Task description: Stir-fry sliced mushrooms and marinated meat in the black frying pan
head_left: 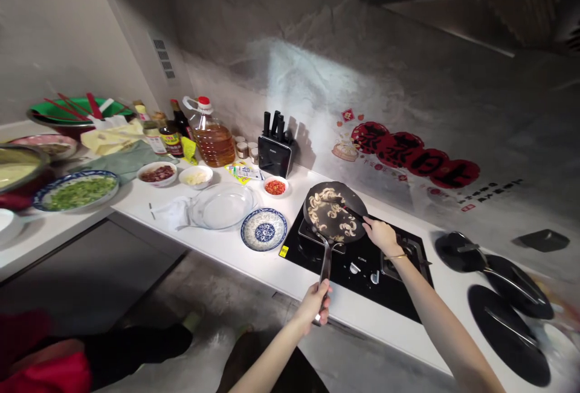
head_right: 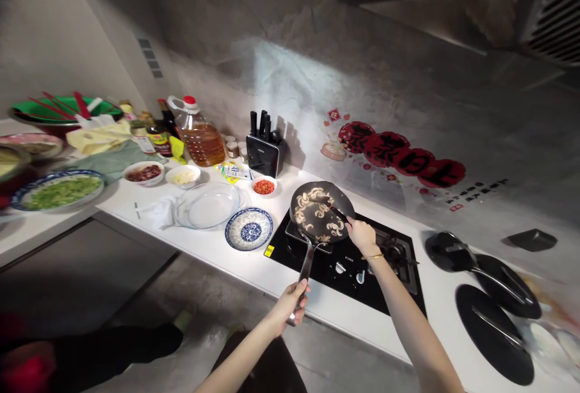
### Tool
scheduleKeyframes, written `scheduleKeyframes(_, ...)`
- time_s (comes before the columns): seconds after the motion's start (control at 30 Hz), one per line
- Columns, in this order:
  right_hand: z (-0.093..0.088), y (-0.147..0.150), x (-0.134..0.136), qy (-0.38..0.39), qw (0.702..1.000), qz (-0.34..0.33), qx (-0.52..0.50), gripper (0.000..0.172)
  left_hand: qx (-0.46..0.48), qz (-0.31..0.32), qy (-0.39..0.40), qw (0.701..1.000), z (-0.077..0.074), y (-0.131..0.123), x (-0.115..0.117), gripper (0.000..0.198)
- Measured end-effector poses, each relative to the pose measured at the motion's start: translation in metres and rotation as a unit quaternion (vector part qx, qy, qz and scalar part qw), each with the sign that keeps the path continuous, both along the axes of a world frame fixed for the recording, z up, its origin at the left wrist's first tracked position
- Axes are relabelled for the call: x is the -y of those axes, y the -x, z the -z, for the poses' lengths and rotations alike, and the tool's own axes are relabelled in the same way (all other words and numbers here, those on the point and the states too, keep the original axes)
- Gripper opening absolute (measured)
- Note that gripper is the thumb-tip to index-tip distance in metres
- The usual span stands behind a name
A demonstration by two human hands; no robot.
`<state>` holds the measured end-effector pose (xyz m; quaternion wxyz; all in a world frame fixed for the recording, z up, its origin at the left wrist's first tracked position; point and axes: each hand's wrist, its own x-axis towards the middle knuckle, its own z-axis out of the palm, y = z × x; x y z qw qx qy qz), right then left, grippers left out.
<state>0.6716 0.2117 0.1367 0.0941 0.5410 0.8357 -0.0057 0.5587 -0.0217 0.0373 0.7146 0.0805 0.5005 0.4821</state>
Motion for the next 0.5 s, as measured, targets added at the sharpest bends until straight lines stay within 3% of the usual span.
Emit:
scheduleKeyframes(0.1, -0.001, -0.018, -0.013, 0.056, 0.998, 0.02, -0.035, 0.041, -0.002, 0.001, -0.005, 1.0, 0.001, 0.0, 0.0, 0.057)
scheduleKeyframes(0.27, -0.05, -0.091, -0.024, 0.128, 0.989, -0.041, -0.068, 0.037, 0.011, -0.006, -0.008, 1.0, 0.002, 0.0, 0.0, 0.053)
scheduleKeyframes(0.33, -0.061, -0.105, -0.021, 0.131, 0.99, -0.036, -0.039, 0.036, 0.015, -0.005, -0.004, 1.0, 0.001, 0.0, 0.0, 0.053)
scheduleKeyframes(0.4, -0.057, -0.103, -0.016, 0.116, 0.993, -0.023, -0.012, 0.035, 0.013, -0.005, -0.002, 1.0, 0.0, 0.0, 0.001, 0.053)
scheduleKeyframes(0.5, -0.028, -0.074, -0.009, 0.08, 0.996, 0.003, -0.043, 0.04, 0.003, -0.003, 0.002, 1.0, -0.001, 0.001, 0.0, 0.055)
